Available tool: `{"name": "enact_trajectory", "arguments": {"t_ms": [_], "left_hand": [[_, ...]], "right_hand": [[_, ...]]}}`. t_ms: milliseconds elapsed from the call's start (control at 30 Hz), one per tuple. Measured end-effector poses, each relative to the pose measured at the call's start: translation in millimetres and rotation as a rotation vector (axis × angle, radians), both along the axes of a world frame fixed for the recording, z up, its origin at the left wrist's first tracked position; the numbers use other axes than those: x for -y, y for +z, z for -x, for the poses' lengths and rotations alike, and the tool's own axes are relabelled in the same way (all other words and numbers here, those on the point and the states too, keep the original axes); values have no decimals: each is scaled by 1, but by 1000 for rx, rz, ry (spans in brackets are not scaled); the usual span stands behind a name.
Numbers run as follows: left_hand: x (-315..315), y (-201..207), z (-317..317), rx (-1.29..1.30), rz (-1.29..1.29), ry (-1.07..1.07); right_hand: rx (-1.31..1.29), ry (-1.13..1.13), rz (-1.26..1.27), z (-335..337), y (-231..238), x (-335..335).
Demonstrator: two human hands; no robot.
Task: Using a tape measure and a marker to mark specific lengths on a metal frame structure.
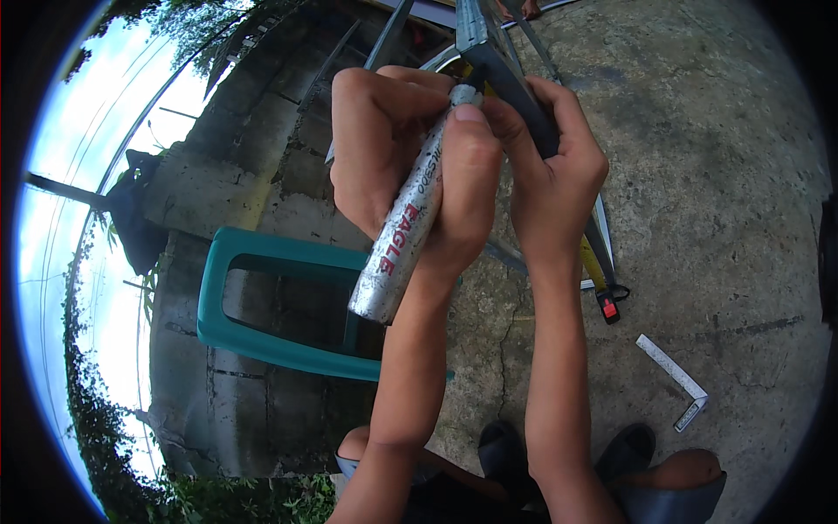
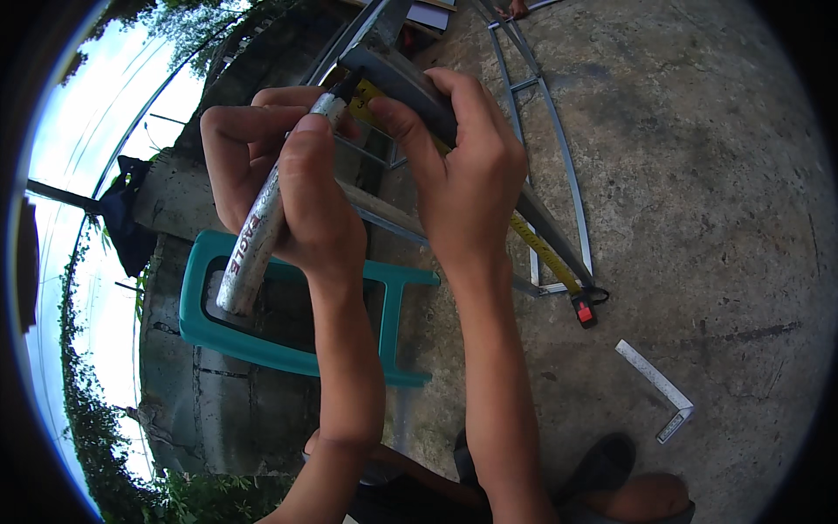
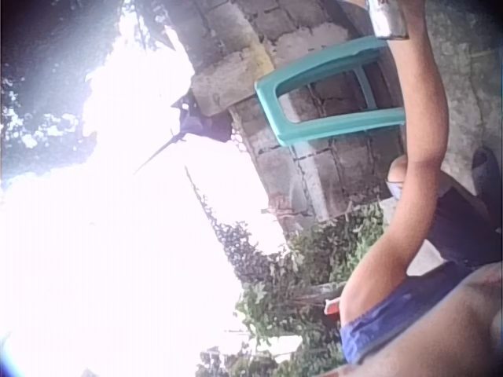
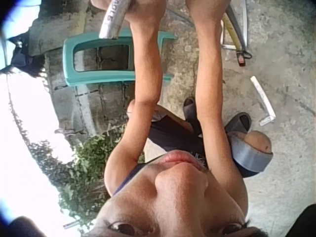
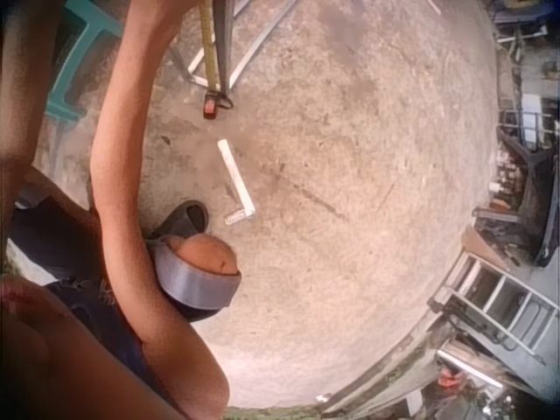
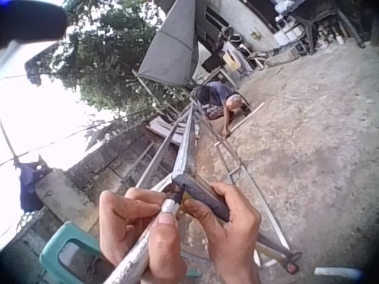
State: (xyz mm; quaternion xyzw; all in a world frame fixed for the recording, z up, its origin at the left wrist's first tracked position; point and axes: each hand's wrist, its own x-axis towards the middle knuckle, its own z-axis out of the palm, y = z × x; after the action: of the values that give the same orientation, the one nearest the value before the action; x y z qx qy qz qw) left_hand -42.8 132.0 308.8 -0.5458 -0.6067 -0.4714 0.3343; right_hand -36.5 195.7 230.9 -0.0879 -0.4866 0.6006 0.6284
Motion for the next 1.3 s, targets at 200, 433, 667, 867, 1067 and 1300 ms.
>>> {"name": "enact_trajectory", "arguments": {"t_ms": [200,433,667,867,1067,1300], "left_hand": [[-1,1,-1,7,7,8],[0,2,0,6,4,19],[0,2,1,-22,58,15],[1,3,-1,-4,58,41],[3,3,3,-37,74,47],[3,4,1,16,54,12]], "right_hand": [[8,3,0,-1,1,-3],[4,30,14,1,0,-1],[6,34,8,0,-1,-2],[30,26,2,-1,0,-1],[28,43,4,-1,0,-1],[-11,49,24,2,-2,-1]]}}
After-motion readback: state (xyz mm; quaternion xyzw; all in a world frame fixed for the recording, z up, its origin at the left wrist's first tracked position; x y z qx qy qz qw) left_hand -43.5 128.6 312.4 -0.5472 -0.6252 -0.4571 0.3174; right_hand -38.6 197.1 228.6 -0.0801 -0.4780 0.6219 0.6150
